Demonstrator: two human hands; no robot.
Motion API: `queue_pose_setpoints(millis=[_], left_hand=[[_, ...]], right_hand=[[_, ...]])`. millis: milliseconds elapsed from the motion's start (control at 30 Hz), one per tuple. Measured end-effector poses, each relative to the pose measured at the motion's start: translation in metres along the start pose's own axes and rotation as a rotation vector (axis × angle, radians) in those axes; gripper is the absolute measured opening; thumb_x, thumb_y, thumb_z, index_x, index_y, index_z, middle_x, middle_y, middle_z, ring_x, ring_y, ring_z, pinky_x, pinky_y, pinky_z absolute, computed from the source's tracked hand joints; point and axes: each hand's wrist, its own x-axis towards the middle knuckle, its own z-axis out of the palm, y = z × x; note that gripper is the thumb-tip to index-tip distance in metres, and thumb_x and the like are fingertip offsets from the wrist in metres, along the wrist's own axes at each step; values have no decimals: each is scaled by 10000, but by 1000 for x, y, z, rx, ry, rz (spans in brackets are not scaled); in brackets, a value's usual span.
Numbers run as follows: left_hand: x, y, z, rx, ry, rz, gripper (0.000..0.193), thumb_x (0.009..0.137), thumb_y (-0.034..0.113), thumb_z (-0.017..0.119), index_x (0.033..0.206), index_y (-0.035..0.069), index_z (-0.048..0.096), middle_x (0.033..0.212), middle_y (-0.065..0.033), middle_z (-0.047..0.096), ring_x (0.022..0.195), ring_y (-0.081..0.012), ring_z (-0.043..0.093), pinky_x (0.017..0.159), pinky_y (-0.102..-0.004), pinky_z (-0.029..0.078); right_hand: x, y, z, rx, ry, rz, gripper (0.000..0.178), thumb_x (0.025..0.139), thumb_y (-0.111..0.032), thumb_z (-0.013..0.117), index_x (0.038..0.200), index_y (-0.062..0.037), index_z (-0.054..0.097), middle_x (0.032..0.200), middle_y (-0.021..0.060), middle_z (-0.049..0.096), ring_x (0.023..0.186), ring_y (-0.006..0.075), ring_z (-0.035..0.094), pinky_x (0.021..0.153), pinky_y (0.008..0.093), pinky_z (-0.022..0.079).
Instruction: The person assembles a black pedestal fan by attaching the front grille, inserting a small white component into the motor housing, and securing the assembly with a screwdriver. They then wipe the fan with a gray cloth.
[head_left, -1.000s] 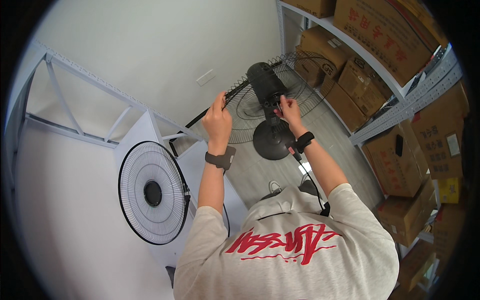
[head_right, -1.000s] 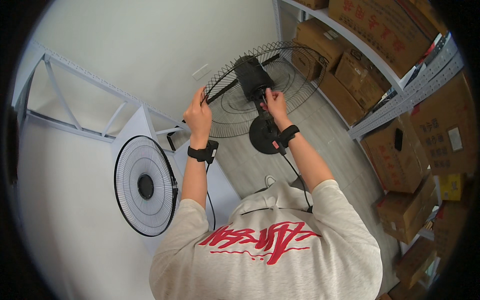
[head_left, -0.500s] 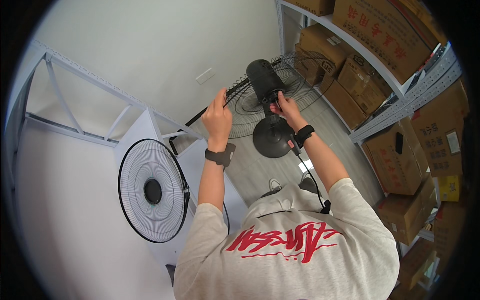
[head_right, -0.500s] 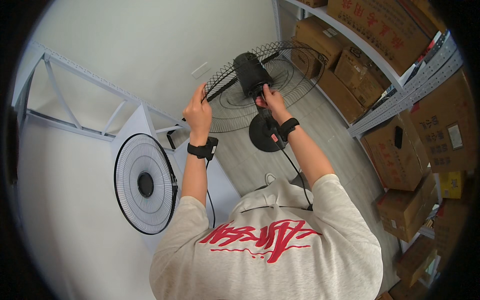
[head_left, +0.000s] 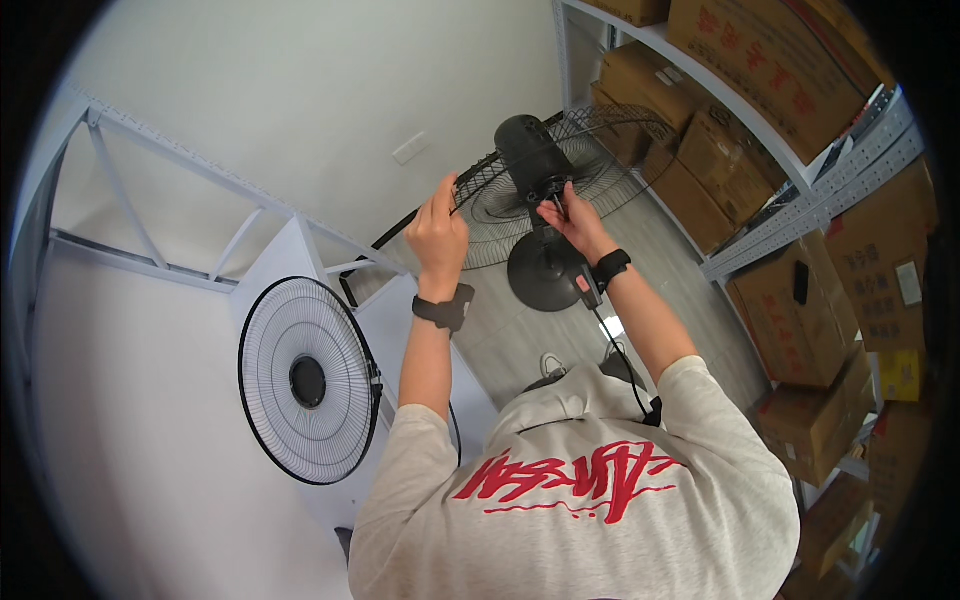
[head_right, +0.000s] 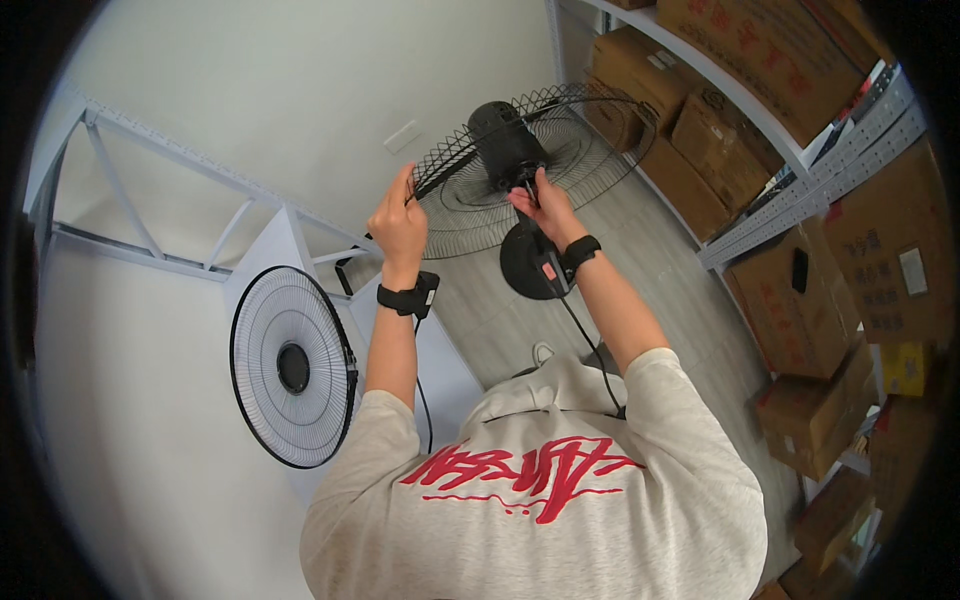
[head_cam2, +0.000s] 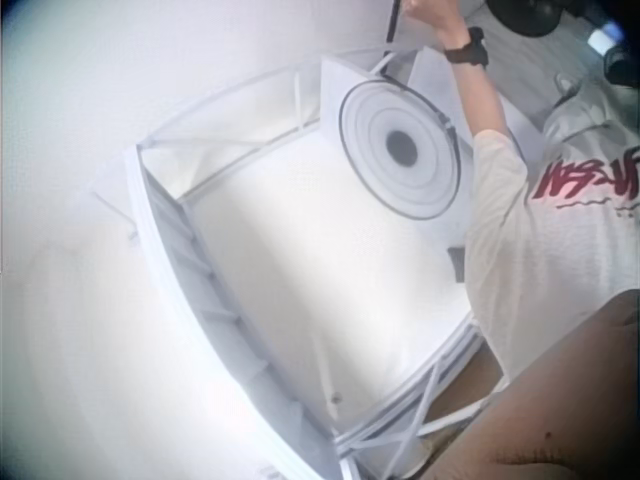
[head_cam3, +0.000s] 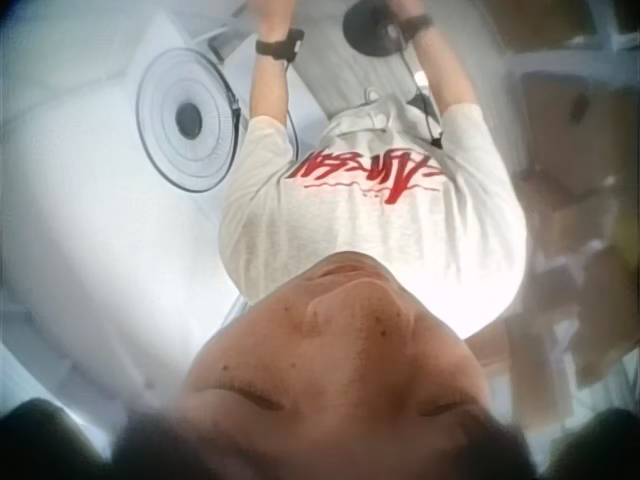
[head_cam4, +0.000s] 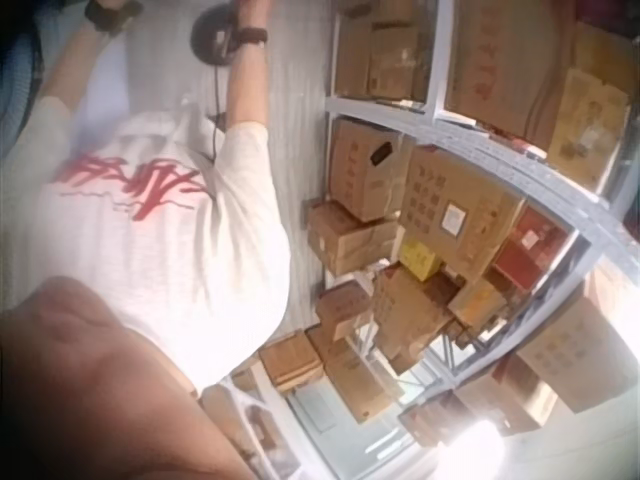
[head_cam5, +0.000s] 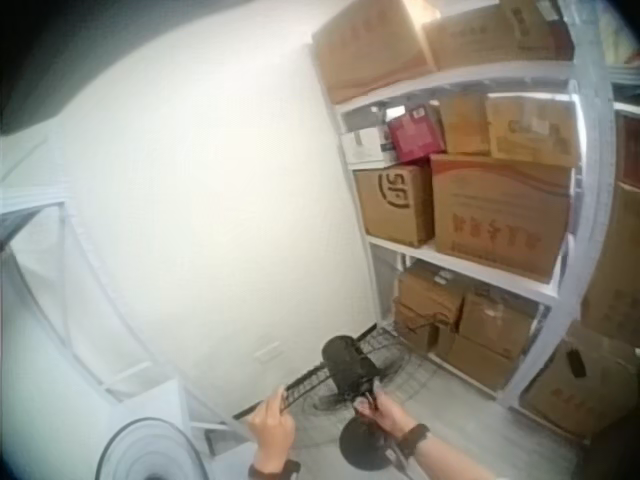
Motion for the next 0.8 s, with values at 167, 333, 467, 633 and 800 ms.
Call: queue_pose_setpoints(millis=[167,333,467,633,800], left_hand=[[1,0,1,-5,1,0,489,743,-93,613,1180,106,708,790,-60,714,684,-243,702,583,-352,543],[3,3,3,-26,2,-2,490,742,-91,612,1179,108,709,797,-52,719,688,-239,704,597,-348,551],[-1,-4,-2,-2,-7,-19,486,741,-92,611,1174,105,711,809,-50,726,697,-237,709,604,-348,554],[3,0,0,-37,-5,-20,481,745,-92,610,1172,105,711,824,-54,734,711,-236,716,605,-347,556],[3,1,1,-5,-3,-22,456,765,-87,618,1169,105,711,830,-65,740,717,-245,723,597,-347,557]], right_hand=[[-2,-6,-5,-2,104,40,561,1049,-476,525,1172,72,520,903,91,606,840,216,639,869,378,616],[6,4,-8,-282,66,-223,521,1036,-475,552,1097,42,547,910,77,613,889,216,658,914,376,602],[-13,-1,14,175,-10,51,495,1044,-468,539,1058,26,566,865,62,614,923,210,680,915,380,600],[-2,-5,-6,75,-4,164,482,1043,-461,545,1066,19,575,873,64,616,917,225,689,912,388,600],[4,-4,-7,-149,1,-118,479,1023,-433,603,1117,37,576,930,75,617,921,221,686,905,380,605]])
